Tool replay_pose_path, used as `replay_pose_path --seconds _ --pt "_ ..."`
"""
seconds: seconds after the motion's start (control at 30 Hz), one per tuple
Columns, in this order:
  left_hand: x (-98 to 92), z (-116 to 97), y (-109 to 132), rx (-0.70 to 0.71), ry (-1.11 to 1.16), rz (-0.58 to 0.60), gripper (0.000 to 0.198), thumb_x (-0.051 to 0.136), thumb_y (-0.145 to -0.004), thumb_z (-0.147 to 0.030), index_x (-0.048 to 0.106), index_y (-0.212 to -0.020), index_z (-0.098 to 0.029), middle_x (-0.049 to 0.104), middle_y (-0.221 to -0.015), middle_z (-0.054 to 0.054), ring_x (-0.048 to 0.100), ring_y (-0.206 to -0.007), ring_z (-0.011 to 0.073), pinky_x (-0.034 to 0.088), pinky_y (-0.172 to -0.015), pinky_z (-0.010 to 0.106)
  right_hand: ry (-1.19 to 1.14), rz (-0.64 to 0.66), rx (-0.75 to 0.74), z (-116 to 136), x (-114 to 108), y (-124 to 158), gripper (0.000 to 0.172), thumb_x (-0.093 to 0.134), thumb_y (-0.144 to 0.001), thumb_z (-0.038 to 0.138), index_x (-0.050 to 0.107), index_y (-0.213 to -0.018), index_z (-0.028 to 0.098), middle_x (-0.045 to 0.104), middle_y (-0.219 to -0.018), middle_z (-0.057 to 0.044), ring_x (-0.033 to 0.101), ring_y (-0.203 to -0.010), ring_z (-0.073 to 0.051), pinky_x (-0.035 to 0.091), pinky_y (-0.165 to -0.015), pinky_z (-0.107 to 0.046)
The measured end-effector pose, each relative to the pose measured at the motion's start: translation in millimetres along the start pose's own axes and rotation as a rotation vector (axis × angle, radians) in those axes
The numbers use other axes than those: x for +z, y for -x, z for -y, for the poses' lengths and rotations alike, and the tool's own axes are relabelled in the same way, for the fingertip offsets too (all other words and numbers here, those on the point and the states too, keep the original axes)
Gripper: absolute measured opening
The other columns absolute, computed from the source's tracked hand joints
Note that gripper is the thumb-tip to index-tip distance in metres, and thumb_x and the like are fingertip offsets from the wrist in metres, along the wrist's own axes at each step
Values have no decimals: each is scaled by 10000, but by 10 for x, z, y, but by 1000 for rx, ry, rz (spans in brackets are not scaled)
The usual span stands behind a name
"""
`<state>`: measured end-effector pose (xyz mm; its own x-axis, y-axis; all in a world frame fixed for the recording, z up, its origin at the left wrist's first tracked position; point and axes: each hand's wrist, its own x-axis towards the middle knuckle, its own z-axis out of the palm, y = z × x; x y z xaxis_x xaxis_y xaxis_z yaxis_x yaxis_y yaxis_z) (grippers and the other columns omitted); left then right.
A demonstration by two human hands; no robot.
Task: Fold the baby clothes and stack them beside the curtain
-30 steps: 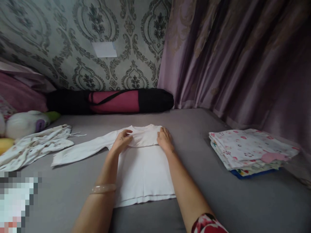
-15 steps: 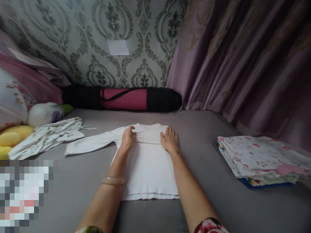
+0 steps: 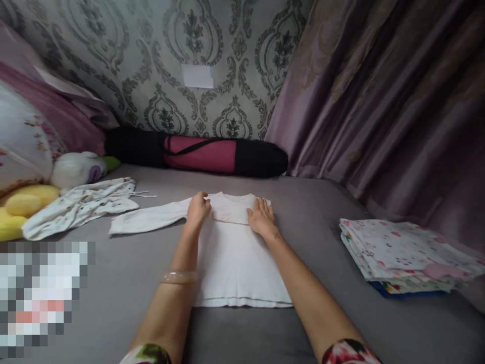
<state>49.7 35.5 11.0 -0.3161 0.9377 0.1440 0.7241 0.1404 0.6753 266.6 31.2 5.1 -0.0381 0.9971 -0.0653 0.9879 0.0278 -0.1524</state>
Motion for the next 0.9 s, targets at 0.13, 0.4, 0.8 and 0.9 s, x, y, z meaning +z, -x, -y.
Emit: replay_pose_path --seconds 0.13,0.4,0.8,0.9 --pt "-235 -40 -38 -60 57 7 324 495 -871 -264 643 -1134 -145 702 -973 111 648 -933 234 483 -833 327 -85 58 -29 236 119 110 702 205 -1000 455 185 -1522 -14 122 -1607 -169 78 -1483 -277 54 -1182 -441" --pt "-628 -12 -47 -95 111 -118 313 548 -840 -323 687 -1047 -135 719 -948 99 663 -890 221 484 -834 309 -128 65 -116 621 245 216 723 206 -996 471 164 -1524 -20 80 -1609 -174 39 -1487 -280 15 -1185 -451" --pt "-612 -41 -17 -106 124 -18 323 536 -840 -321 684 -1053 -129 711 -860 89 662 -793 203 497 -744 291 -189 60 -271 1130 286 340 708 201 -998 479 195 -1526 7 126 -1605 -161 60 -1488 -267 4 -1185 -450" --pt "-603 -76 4 -119 131 13 335 530 -848 -325 675 -1074 -124 709 -864 92 658 -741 191 495 -676 274 -185 15 -278 1141 332 340 694 224 -998 461 199 -1526 11 128 -1606 -156 51 -1488 -260 -13 -1185 -440"
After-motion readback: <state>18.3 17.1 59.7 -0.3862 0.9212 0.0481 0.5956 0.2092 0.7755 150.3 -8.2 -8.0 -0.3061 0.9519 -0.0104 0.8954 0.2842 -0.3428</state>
